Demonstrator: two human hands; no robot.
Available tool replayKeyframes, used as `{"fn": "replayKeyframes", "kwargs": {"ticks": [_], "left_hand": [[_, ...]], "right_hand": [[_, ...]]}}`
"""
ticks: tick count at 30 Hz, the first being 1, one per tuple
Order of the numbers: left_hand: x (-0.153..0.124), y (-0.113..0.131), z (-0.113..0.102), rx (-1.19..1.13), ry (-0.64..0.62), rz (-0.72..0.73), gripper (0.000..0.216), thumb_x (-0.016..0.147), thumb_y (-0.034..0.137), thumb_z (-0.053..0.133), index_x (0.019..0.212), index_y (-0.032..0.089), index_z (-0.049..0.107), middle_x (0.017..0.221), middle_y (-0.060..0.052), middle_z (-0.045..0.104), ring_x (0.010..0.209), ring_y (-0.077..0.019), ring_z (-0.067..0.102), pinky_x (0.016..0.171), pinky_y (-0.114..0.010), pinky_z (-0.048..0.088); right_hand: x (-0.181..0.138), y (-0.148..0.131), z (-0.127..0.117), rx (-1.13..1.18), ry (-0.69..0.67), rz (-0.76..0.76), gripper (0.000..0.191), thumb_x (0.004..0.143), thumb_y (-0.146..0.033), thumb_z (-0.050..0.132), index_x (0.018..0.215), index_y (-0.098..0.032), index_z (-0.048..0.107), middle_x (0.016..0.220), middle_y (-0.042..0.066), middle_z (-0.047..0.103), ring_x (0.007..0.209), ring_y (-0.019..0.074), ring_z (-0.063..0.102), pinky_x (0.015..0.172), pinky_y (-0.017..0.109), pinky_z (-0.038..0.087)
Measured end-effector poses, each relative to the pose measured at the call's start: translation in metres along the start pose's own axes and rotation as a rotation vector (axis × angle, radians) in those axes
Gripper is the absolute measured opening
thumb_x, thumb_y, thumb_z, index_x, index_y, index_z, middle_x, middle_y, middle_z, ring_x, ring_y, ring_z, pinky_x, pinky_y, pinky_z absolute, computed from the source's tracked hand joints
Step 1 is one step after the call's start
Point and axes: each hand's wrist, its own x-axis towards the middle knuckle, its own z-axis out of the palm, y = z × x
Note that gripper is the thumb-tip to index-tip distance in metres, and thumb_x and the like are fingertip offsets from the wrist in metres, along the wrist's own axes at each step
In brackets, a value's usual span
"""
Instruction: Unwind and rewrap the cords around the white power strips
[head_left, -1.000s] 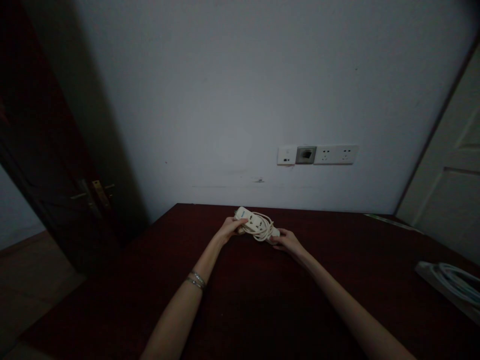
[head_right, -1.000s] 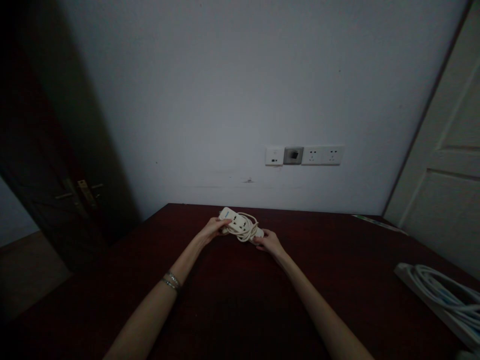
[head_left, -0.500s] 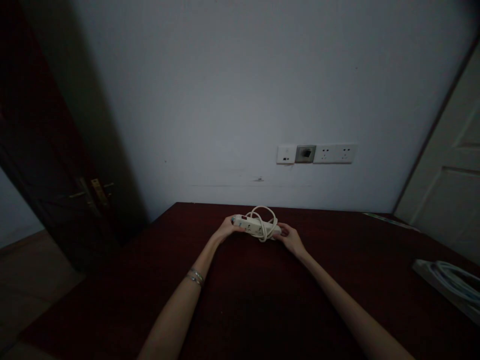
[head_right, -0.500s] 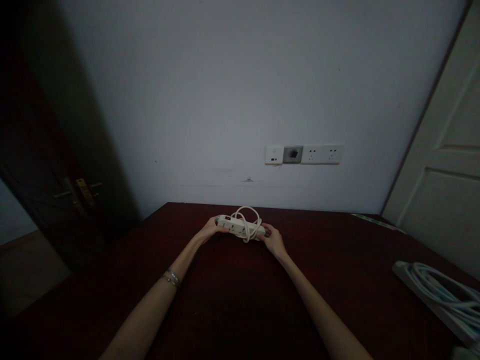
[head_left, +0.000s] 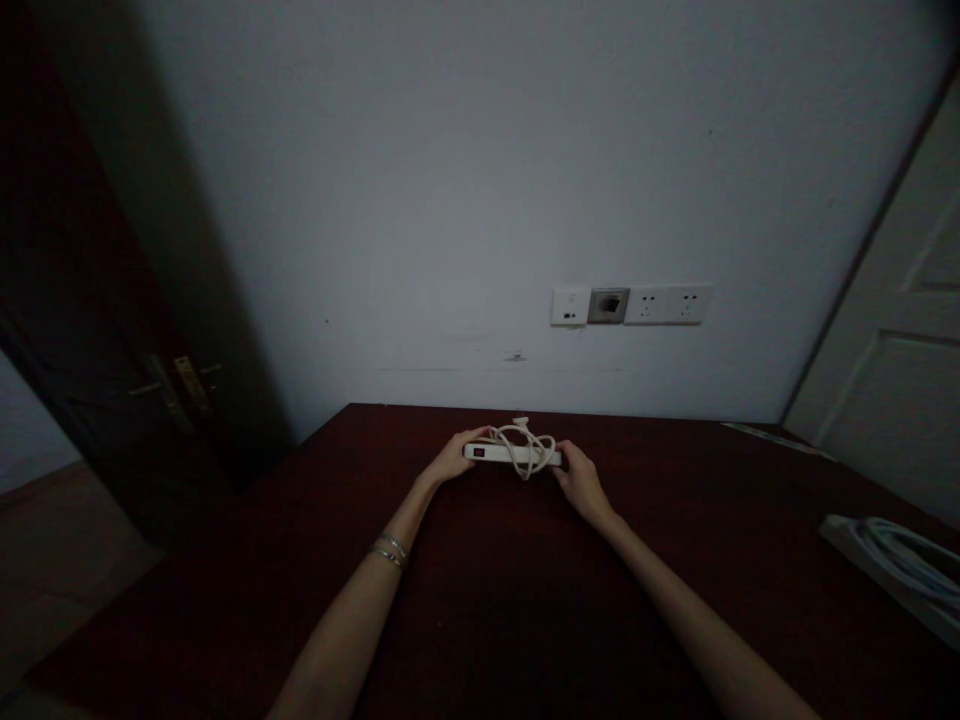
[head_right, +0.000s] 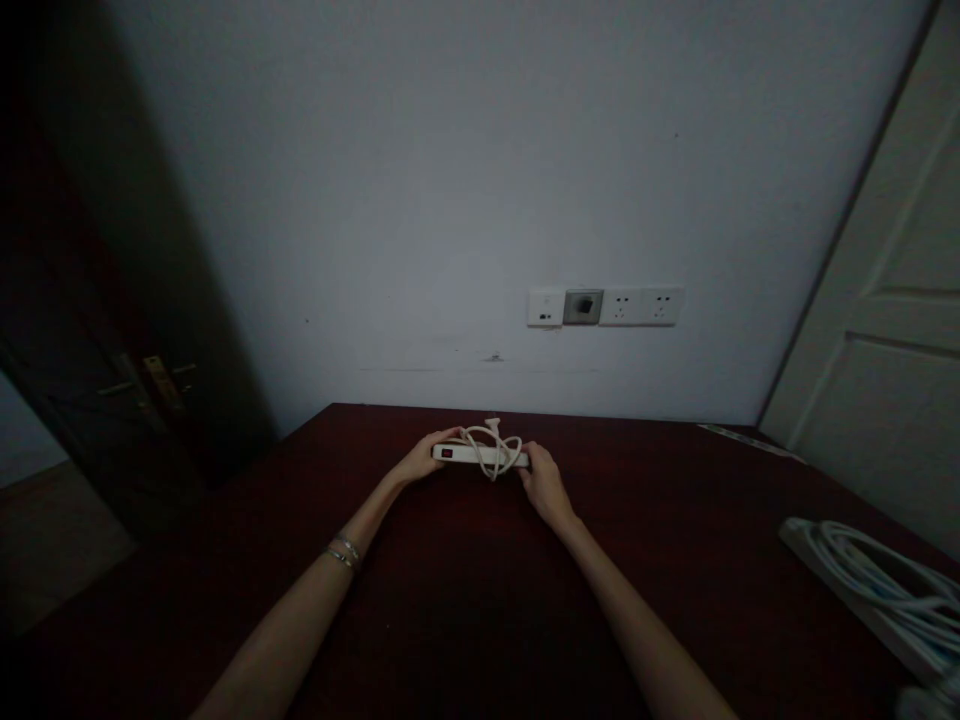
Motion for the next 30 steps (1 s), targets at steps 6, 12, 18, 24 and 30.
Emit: {"fn": "replayKeyframes", "kwargs": {"ticks": [6,12,18,24,30], "left_hand": [[-0.001,0.004,-0.004,0.186,-0.09,-0.053,0.082,0.061,0.009,0.063,0.137,0.019,0.036,0.134,-0.011,0.047,0.123,-0.0272,0.042,0.106,-0.045,0.024],[-0.002,0.007,-0.003,-0.101,-0.128,-0.146,0.073,0.066,0.024,0.07,0.131,0.016,0.038,0.132,-0.012,0.046,0.118,-0.0235,0.046,0.102,-0.038,0.032],[-0.004,-0.002,0.005,-0.209,-0.021,-0.16,0.065,0.066,0.022,0.07,0.125,0.016,0.043,0.13,-0.012,0.048,0.117,-0.0245,0.048,0.102,-0.041,0.032],[-0.003,-0.009,0.017,-0.176,0.078,-0.156,0.067,0.071,0.022,0.064,0.132,0.016,0.037,0.136,-0.015,0.042,0.122,-0.0244,0.044,0.104,-0.041,0.031],[0.0,-0.012,0.034,0.164,0.285,-0.195,0.063,0.072,0.023,0.063,0.13,0.015,0.039,0.128,-0.015,0.05,0.118,-0.0254,0.046,0.102,-0.041,0.031]], "right_hand": [[-0.001,0.002,0.001,-0.093,0.013,-0.084,0.03,0.072,-0.01,0.046,0.099,-0.019,0.054,0.104,0.011,0.058,0.101,0.0255,0.051,0.09,0.044,0.042],[0.004,0.008,0.006,-0.1,0.018,-0.101,0.048,0.072,-0.007,0.041,0.118,-0.018,0.052,0.122,0.011,0.055,0.115,0.0237,0.049,0.1,0.043,0.038],[0.005,0.014,0.004,0.007,0.014,0.045,0.061,0.067,-0.006,0.041,0.127,-0.016,0.049,0.12,0.011,0.059,0.106,0.0211,0.059,0.096,0.039,0.043],[0.004,0.022,0.015,0.323,-0.055,0.269,0.077,0.066,-0.009,0.046,0.14,-0.02,0.03,0.136,0.013,0.046,0.099,0.0199,0.064,0.083,0.033,0.052],[0.003,0.026,0.023,0.311,-0.043,0.327,0.081,0.066,-0.01,0.051,0.142,-0.023,0.025,0.139,0.018,0.04,0.104,0.023,0.061,0.086,0.039,0.05]]}}
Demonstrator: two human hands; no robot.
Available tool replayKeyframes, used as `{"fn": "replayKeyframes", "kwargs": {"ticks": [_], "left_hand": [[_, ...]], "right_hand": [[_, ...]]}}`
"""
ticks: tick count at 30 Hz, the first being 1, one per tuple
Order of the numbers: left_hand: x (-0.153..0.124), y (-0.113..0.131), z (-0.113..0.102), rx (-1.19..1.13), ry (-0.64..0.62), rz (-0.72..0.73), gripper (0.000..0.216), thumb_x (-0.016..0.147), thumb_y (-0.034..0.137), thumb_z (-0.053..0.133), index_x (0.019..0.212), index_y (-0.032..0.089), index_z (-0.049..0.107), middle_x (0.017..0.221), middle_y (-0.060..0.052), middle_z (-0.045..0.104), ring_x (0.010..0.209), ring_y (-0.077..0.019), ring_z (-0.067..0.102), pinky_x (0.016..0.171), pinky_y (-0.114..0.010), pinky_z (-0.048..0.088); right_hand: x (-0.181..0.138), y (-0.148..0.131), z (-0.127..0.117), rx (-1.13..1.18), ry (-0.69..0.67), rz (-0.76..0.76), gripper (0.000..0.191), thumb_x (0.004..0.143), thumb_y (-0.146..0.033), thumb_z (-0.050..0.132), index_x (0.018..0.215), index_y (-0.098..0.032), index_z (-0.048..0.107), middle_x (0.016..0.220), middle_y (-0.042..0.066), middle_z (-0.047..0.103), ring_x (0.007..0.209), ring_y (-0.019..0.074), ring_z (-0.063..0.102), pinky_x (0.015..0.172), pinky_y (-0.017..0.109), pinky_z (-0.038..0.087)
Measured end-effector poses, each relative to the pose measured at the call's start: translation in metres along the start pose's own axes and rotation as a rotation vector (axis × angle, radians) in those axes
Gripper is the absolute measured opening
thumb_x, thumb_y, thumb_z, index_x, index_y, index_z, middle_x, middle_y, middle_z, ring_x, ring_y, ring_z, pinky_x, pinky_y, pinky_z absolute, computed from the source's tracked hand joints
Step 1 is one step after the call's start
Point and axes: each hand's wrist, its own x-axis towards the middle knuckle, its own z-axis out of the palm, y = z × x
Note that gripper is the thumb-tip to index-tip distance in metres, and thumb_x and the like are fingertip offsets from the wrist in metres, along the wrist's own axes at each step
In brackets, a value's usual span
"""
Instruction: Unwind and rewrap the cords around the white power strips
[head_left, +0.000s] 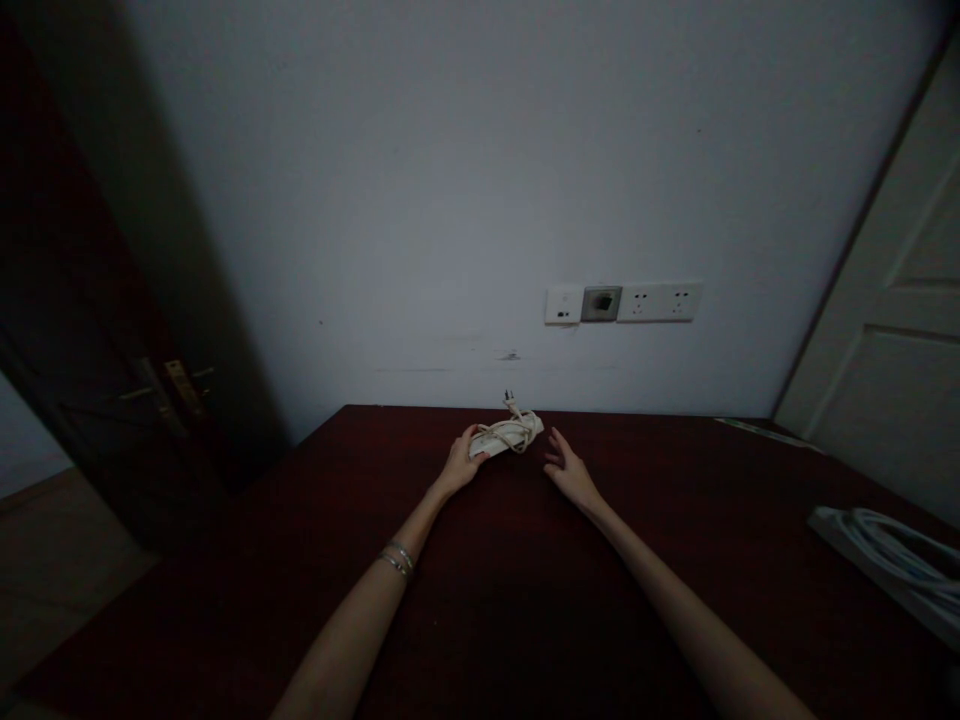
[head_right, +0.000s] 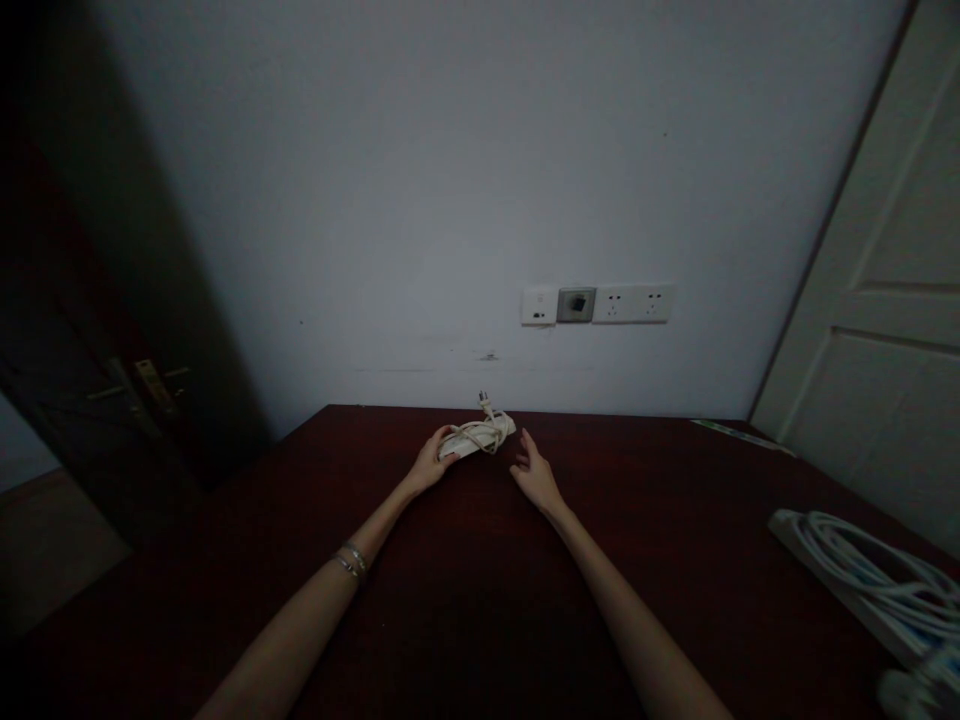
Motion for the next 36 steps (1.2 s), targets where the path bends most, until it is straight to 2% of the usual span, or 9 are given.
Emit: {"fn": "replayKeyframes", "kwargs": {"ticks": [3,7,14,18,21,27,36], "left_hand": [[-0.002,0.001,0.008,0.106,0.119,-0.081,0.066,0.074,0.026,0.061,0.132,0.011,0.035,0.126,-0.019,0.048,0.118,-0.0285,0.044,0.1,-0.042,0.031],[-0.003,0.004,0.014,0.117,0.226,-0.19,0.079,0.073,0.033,0.062,0.136,0.004,0.024,0.13,-0.025,0.041,0.124,-0.0316,0.038,0.1,-0.041,0.029],[-0.001,0.0,0.013,0.033,0.252,-0.236,0.083,0.063,0.016,0.064,0.136,0.008,0.026,0.131,-0.021,0.041,0.125,-0.0296,0.036,0.104,-0.04,0.026],[0.0,-0.002,0.01,0.004,0.258,-0.246,0.07,0.062,0.008,0.058,0.129,0.01,0.038,0.127,-0.017,0.046,0.122,-0.0273,0.041,0.103,-0.038,0.028],[-0.001,-0.001,0.009,0.002,0.248,-0.225,0.055,0.064,0.006,0.054,0.119,0.011,0.049,0.12,-0.016,0.05,0.117,-0.0251,0.045,0.103,-0.037,0.029],[-0.003,0.0,0.009,0.012,0.282,-0.239,0.068,0.06,0.006,0.058,0.126,0.01,0.041,0.125,-0.017,0.046,0.119,-0.0276,0.042,0.103,-0.039,0.028],[-0.005,-0.002,0.01,0.046,0.348,-0.274,0.055,0.063,0.004,0.054,0.117,0.013,0.049,0.123,-0.016,0.047,0.118,-0.0269,0.042,0.101,-0.039,0.029]], "right_hand": [[-0.002,0.002,0.0,-0.03,-0.009,0.004,0.078,0.064,-0.01,0.053,0.139,-0.02,0.032,0.134,0.018,0.047,0.104,0.0235,0.061,0.087,0.04,0.049],[-0.005,0.003,0.002,-0.076,-0.01,-0.006,0.071,0.064,-0.009,0.052,0.134,-0.018,0.041,0.127,0.015,0.054,0.104,0.022,0.061,0.089,0.039,0.048],[-0.008,-0.001,0.001,-0.157,0.002,-0.032,0.048,0.066,-0.008,0.051,0.113,-0.015,0.059,0.107,0.011,0.066,0.097,0.0209,0.064,0.091,0.039,0.047],[-0.01,-0.004,-0.001,-0.189,0.004,-0.049,0.042,0.065,-0.007,0.05,0.105,-0.014,0.063,0.104,0.011,0.067,0.093,0.0208,0.064,0.089,0.039,0.048],[-0.011,-0.004,-0.002,-0.203,0.005,-0.073,0.04,0.065,-0.007,0.05,0.102,-0.016,0.064,0.105,0.009,0.067,0.094,0.02,0.064,0.09,0.039,0.048],[-0.011,-0.004,-0.001,-0.236,0.004,-0.098,0.039,0.066,-0.007,0.049,0.099,-0.017,0.065,0.102,0.008,0.067,0.093,0.0193,0.065,0.089,0.039,0.048],[-0.012,-0.004,-0.003,-0.328,-0.023,-0.141,0.032,0.066,-0.007,0.048,0.092,-0.016,0.066,0.106,0.009,0.065,0.098,0.0198,0.062,0.092,0.038,0.046]]}}
